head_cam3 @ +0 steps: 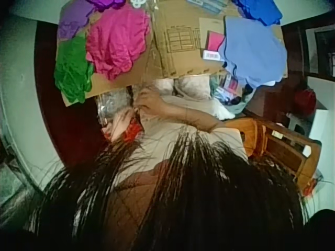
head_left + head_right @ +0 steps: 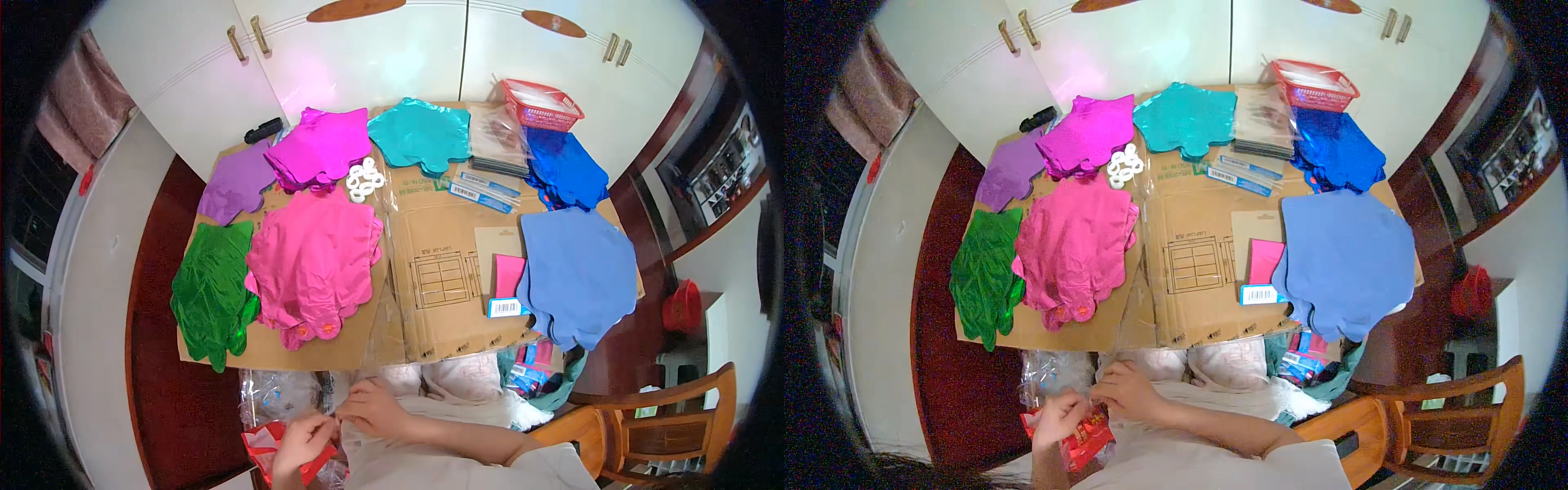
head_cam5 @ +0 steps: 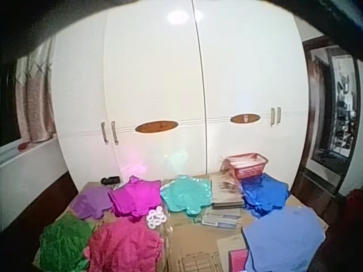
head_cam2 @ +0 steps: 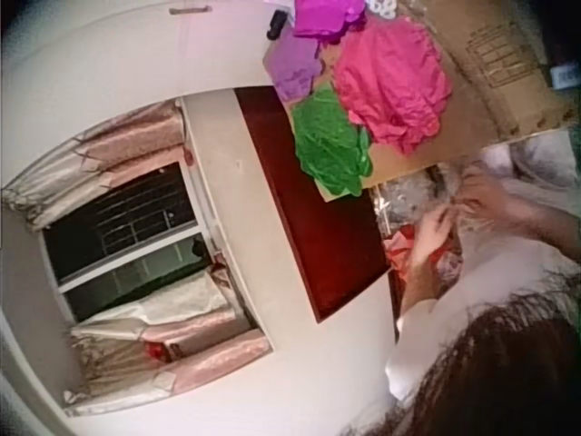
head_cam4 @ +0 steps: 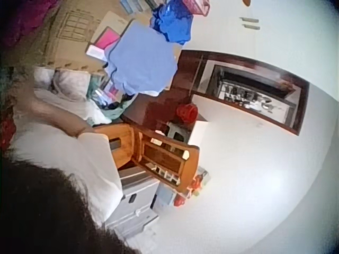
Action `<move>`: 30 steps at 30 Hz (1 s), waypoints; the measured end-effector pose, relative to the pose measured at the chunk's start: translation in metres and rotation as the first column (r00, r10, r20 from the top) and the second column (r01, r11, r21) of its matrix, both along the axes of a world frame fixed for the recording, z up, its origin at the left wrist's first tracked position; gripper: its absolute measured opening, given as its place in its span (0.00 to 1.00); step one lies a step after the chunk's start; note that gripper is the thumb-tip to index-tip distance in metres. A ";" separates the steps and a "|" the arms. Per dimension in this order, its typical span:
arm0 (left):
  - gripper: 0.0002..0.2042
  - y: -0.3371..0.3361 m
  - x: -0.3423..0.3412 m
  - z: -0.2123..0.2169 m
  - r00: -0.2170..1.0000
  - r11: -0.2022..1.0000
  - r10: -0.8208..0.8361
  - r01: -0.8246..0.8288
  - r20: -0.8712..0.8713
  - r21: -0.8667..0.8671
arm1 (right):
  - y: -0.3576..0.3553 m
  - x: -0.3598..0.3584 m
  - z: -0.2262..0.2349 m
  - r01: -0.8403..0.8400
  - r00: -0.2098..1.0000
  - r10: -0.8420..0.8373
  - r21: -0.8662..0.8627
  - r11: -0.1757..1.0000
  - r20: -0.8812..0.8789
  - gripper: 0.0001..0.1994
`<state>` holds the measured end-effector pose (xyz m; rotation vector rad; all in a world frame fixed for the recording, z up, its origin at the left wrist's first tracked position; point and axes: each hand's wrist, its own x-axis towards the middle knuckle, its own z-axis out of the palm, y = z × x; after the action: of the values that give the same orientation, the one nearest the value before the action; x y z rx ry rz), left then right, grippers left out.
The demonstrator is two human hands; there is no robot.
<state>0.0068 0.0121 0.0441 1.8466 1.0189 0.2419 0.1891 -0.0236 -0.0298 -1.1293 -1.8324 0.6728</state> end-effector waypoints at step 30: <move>0.04 0.052 -0.153 0.167 -0.073 0.943 0.026 -0.328 0.997 -0.049 | -0.015 0.031 0.065 0.075 0.979 -0.024 0.248 0.966 -0.201 0.12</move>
<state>-0.1461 0.0644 0.2112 1.0357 0.0479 1.7186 0.2203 -0.0384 0.0352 -0.9029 -1.6614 0.4842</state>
